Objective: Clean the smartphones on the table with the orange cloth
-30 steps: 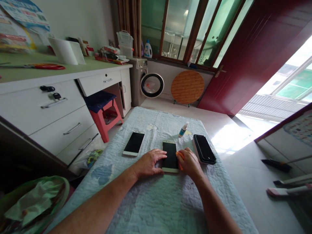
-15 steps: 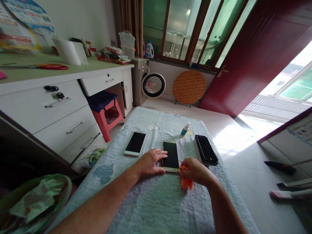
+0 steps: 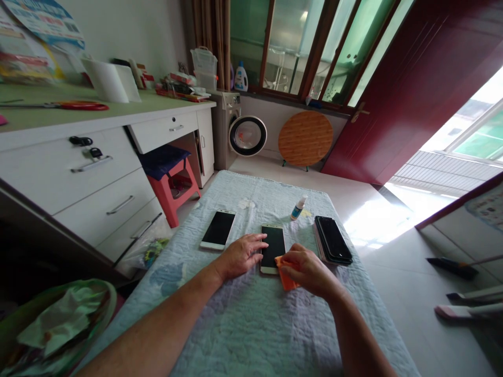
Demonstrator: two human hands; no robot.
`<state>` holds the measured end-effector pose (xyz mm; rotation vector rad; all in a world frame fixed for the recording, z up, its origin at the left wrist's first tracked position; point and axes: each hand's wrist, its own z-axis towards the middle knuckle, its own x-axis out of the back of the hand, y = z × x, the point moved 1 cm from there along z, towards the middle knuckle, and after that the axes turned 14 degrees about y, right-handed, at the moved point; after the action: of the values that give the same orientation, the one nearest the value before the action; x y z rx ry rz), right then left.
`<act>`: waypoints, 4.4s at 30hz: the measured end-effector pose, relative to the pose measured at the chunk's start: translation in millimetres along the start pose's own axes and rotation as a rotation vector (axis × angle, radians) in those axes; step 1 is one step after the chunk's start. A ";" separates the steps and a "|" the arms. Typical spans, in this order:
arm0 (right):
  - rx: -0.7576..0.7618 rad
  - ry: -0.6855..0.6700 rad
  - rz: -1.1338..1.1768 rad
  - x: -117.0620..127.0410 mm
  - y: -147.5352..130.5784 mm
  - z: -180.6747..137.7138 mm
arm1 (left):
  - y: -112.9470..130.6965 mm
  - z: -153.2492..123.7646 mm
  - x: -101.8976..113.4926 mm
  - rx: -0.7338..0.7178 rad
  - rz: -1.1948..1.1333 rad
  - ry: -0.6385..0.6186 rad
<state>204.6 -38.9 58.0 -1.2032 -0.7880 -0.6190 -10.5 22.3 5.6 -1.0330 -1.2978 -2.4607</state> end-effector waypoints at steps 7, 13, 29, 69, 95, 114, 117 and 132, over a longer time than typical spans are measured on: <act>-0.014 -0.066 0.064 -8.9 -0.9 -1.6 | -9.4 1.4 -4.1 -0.014 0.040 -0.026; 0.104 0.018 0.017 -35.2 -10.4 -0.7 | -5.4 1.9 -1.1 0.002 0.031 -0.039; 0.145 0.040 -0.380 -48.5 -28.3 -4.6 | -6.1 0.2 -2.0 0.034 0.047 -0.055; -0.012 -0.079 -0.464 -21.9 -18.4 -8.2 | -4.9 -0.1 -2.3 0.044 0.015 -0.024; 0.020 -0.052 -0.462 -31.2 -19.5 -6.6 | -5.8 0.3 -3.1 0.038 0.044 -0.042; 0.270 0.045 -0.407 -63.8 -39.3 5.7 | -5.8 1.8 -3.6 0.010 0.096 -0.080; 0.262 0.066 -0.415 -66.7 -42.7 6.8 | -7.3 2.0 -4.3 0.001 0.096 -0.081; 0.031 -0.054 -0.436 -28.2 -13.4 -6.6 | -3.7 0.8 -2.4 0.038 0.057 -0.041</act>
<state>178.8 -48.4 41.8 -1.0274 -1.1148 -0.9288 -10.0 24.7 1.9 -1.1017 -1.3029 -2.3756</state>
